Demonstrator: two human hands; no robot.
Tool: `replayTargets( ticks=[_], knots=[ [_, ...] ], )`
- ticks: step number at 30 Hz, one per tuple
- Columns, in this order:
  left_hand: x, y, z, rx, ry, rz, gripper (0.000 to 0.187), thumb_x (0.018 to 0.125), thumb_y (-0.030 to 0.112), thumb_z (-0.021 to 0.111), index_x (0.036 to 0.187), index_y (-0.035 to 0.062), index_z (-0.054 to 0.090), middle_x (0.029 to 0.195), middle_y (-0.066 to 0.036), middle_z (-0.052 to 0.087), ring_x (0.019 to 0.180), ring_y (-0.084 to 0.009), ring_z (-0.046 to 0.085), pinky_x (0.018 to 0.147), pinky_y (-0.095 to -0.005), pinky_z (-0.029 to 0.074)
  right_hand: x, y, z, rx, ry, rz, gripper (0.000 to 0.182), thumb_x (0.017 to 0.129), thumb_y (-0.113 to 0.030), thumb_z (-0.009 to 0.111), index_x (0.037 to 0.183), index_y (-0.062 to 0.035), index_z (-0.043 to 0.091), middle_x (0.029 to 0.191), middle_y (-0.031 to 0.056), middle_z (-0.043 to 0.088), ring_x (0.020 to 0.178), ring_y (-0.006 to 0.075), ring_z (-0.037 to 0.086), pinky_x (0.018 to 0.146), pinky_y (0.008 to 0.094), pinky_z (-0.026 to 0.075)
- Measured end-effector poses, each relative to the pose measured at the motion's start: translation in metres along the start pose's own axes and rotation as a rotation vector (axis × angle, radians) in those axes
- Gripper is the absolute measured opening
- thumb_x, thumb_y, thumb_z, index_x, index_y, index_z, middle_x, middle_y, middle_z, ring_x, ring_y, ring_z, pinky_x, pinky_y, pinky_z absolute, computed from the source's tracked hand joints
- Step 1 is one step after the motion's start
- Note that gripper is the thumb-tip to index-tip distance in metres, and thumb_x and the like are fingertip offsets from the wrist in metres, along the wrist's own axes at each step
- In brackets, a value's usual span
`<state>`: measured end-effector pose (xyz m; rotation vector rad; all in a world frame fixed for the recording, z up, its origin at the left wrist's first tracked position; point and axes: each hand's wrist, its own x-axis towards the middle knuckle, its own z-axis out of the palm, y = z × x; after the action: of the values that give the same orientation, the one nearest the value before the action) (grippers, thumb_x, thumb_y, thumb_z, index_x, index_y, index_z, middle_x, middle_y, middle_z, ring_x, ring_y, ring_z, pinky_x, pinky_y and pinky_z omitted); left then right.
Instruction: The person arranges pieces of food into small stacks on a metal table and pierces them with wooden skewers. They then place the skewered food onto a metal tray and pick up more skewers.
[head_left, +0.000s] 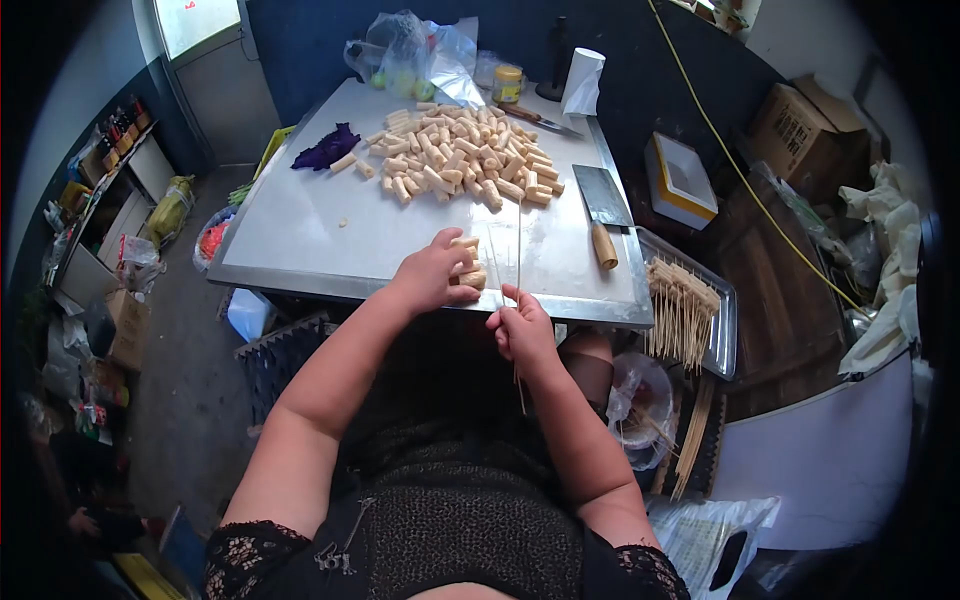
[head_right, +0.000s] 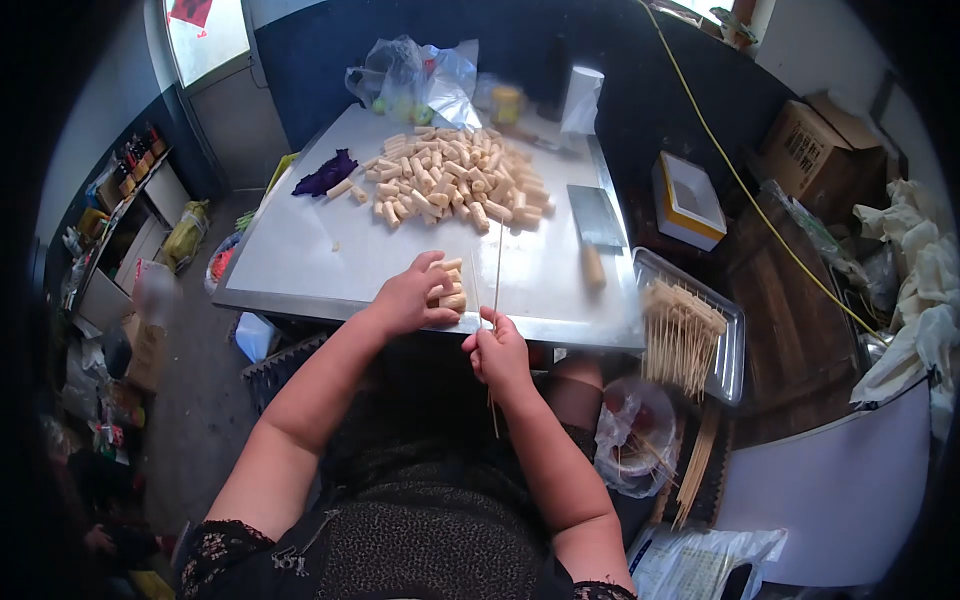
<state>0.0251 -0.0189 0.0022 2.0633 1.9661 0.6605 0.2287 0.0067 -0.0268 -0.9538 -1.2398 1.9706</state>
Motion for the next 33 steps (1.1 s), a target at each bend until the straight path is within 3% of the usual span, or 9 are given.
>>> replayTargets(
  ticks=[5, 11, 17, 19, 22, 26, 31, 33],
  knots=[
    [0.0, 0.0, -0.001, 0.002, 0.065, -0.093, 0.064, 0.066, 0.04, 0.083, 0.114, 0.0075, 0.057, 0.136, -0.016, 0.042, 0.11, -0.0359, 0.058, 0.093, -0.0428, 0.048, 0.003, -0.006, -0.003, -0.036, 0.004, 0.029, 0.046, 0.092, -0.005, 0.044, 0.137, 0.0001, 0.035, 0.071, 0.0043, 0.058, 0.043, 0.0066, 0.043, 0.035, 0.0212, 0.032],
    [0.01, -0.009, 0.002, -0.033, -0.067, -0.117, 0.084, 0.061, 0.038, 0.086, 0.128, 0.0079, 0.046, 0.139, -0.018, 0.039, 0.114, -0.0377, 0.055, 0.098, -0.0417, 0.045, 0.013, -0.009, -0.001, -0.067, -0.006, 0.034, 0.046, 0.091, -0.004, 0.043, 0.136, -0.0002, 0.036, 0.071, 0.0043, 0.059, 0.044, 0.007, 0.044, 0.035, 0.0218, 0.032],
    [0.022, -0.025, 0.007, -0.155, -0.008, -0.116, 0.1, 0.056, 0.032, 0.09, 0.137, 0.0013, 0.04, 0.134, -0.022, 0.042, 0.122, -0.0367, 0.048, 0.104, -0.0385, 0.04, 0.021, -0.015, 0.009, -0.26, -0.031, 0.112, 0.046, 0.092, -0.006, 0.046, 0.137, -0.0011, 0.038, 0.071, 0.0027, 0.059, 0.045, 0.006, 0.046, 0.036, 0.0208, 0.033],
    [0.026, -0.028, 0.007, -0.121, -0.114, -0.141, 0.106, 0.054, 0.033, 0.09, 0.138, -0.0035, 0.036, 0.132, -0.023, 0.043, 0.125, -0.0359, 0.044, 0.106, -0.038, 0.038, 0.021, -0.012, 0.012, -0.388, -0.038, 0.072, 0.045, 0.092, -0.007, 0.045, 0.136, -0.0014, 0.041, 0.07, 0.0026, 0.058, 0.045, 0.0071, 0.046, 0.037, 0.0217, 0.034],
    [0.022, -0.023, 0.011, -0.091, -0.085, -0.14, 0.107, 0.055, 0.037, 0.089, 0.137, -0.0057, 0.036, 0.132, -0.024, 0.043, 0.123, -0.0367, 0.046, 0.105, -0.0381, 0.039, 0.022, -0.009, 0.012, -0.38, 0.06, 0.01, 0.04, 0.091, -0.005, 0.042, 0.13, -0.0001, 0.049, 0.069, 0.0047, 0.06, 0.049, 0.0112, 0.052, 0.047, 0.0259, 0.043],
    [0.019, -0.006, 0.015, -0.06, -0.053, -0.216, 0.107, 0.058, 0.044, 0.085, 0.139, -0.0056, 0.034, 0.132, -0.025, 0.042, 0.121, -0.0378, 0.047, 0.104, -0.0384, 0.04, 0.024, -0.009, 0.028, -0.501, 0.007, -0.032, 0.043, 0.09, -0.005, 0.043, 0.132, -0.0017, 0.048, 0.069, 0.0051, 0.06, 0.05, 0.0123, 0.053, 0.048, 0.0267, 0.045],
    [0.009, -0.009, 0.014, -0.009, 0.035, -0.207, 0.108, 0.056, 0.04, 0.086, 0.141, -0.0011, 0.033, 0.131, -0.021, 0.044, 0.117, -0.0357, 0.053, 0.098, -0.0392, 0.045, 0.024, -0.008, 0.012, -0.376, 0.07, -0.019, 0.046, 0.09, -0.006, 0.042, 0.135, -0.002, 0.046, 0.068, 0.0039, 0.059, 0.048, 0.0121, 0.053, 0.044, 0.0271, 0.043],
    [0.009, -0.01, 0.018, -0.018, 0.04, -0.183, 0.109, 0.055, 0.039, 0.087, 0.141, -0.0007, 0.032, 0.131, -0.02, 0.044, 0.118, -0.0353, 0.053, 0.098, -0.039, 0.045, 0.018, -0.009, 0.016, -0.392, -0.01, 0.037, 0.045, 0.09, -0.006, 0.041, 0.135, -0.0024, 0.046, 0.068, 0.0033, 0.058, 0.048, 0.0118, 0.052, 0.043, 0.0273, 0.042]
  ],
)
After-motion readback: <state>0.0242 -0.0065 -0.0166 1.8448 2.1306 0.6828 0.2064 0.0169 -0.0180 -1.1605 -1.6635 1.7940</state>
